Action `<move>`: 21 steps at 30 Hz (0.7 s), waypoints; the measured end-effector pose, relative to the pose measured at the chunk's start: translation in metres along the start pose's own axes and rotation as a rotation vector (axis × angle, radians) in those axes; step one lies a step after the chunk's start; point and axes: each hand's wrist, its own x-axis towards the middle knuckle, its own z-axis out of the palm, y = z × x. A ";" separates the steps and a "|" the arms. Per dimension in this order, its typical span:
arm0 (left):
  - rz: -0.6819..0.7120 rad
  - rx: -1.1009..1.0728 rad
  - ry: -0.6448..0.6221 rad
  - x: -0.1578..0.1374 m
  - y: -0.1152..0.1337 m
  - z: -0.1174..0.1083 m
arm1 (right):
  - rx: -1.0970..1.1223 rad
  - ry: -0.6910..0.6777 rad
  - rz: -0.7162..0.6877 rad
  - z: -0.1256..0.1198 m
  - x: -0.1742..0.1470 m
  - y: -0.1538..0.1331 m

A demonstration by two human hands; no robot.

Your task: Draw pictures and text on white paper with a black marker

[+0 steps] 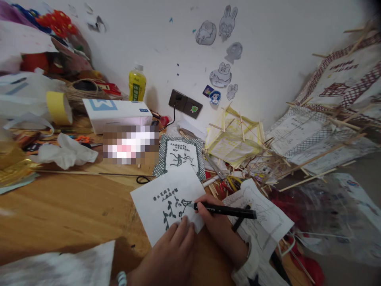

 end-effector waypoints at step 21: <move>0.041 0.089 0.139 -0.002 -0.002 0.009 | -0.020 -0.102 -0.065 -0.004 -0.004 -0.004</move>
